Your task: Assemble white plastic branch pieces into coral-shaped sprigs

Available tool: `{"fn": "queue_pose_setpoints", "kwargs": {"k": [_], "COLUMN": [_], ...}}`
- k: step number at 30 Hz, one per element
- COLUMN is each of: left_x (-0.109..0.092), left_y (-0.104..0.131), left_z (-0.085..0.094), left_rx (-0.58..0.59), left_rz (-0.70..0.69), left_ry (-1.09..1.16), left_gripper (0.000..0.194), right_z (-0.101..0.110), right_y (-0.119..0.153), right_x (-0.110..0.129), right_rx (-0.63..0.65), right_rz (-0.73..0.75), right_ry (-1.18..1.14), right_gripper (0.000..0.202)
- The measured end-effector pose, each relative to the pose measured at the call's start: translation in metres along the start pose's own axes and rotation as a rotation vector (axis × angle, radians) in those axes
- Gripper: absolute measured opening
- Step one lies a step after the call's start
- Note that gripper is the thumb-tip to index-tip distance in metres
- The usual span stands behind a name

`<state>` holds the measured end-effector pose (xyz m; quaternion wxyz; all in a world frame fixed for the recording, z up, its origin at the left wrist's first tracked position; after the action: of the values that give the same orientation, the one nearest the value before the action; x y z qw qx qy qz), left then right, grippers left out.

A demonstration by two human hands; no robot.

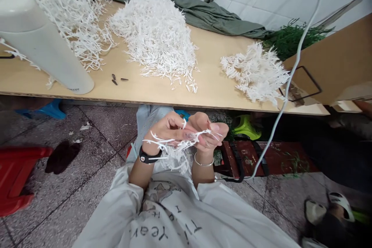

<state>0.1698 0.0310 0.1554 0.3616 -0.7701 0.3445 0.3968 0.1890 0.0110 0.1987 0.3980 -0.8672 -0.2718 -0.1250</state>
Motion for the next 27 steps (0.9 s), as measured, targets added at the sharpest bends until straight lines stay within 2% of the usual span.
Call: {"fn": "queue_pose_setpoints", "kwargs": {"k": [3,5,7,9,11,13,14,16,17,19,21,22,24,27], "left_x": [0.011,0.013,0.007,-0.006,-0.020,-0.033,-0.037,-0.040,-0.039,-0.037,-0.036,-0.036,-0.036,-0.038], "left_y": [-0.005,-0.003,0.004,0.013,0.018,0.023,0.025,0.029,0.030,0.030,0.029,0.029,0.027,0.026], "left_z": [0.005,0.020,0.037,0.049,0.050,0.049,0.049,0.051,0.052,0.055,0.058,0.059,0.061,0.063], "left_rx": [-0.057,-0.220,-0.412,-0.547,-0.568,-0.596,-0.620,-0.695,-0.731,-0.779,-0.795,-0.790,-0.779,-0.785], "left_rz": [0.042,0.031,-0.042,-0.143,-0.212,-0.278,-0.295,-0.315,-0.319,-0.327,-0.341,-0.347,-0.366,-0.388], "left_ry": [0.133,0.183,0.207,0.223,0.226,0.207,0.188,0.141,0.112,0.052,-0.002,-0.019,-0.038,-0.079], "left_gripper": [0.040,0.042,0.046,0.049,0.044,0.030,0.024,0.021,0.021,0.021,0.021,0.021,0.021,0.019], "right_z": [0.003,0.006,0.011,0.017,0.026,0.030,0.031,0.038,0.046,0.074,0.101,0.108,0.104,0.078], "right_y": [-0.004,-0.004,-0.002,0.004,0.016,0.028,0.033,0.034,0.031,0.023,0.019,0.019,0.019,0.014], "right_x": [-0.006,0.000,0.019,0.054,0.091,0.122,0.132,0.144,0.146,0.148,0.144,0.141,0.133,0.110], "right_rx": [-0.052,-0.068,-0.056,-0.081,-0.281,-0.628,-0.821,-1.113,-1.189,-1.222,-1.187,-1.170,-1.137,-1.021], "right_rz": [0.053,0.137,0.285,0.531,0.750,0.881,0.891,0.838,0.746,0.462,0.182,0.110,0.130,0.246], "right_ry": [-0.108,-0.172,-0.248,-0.164,0.268,0.917,1.245,1.770,1.958,2.172,2.212,2.199,2.131,1.917], "right_gripper": [0.036,0.036,0.034,0.032,0.032,0.037,0.042,0.047,0.047,0.040,0.022,0.015,0.011,0.023]}}
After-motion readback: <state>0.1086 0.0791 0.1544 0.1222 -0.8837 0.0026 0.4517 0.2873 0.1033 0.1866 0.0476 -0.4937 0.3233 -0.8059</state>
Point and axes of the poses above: each hand's wrist, its own y-axis away from the middle knuckle, its own z-axis out of the back of the hand, x = y × z, the point moved 8 cm from there along -y, towards the middle knuckle, and after that the axes turned 2 degrees about x, right-handed, at the moved point
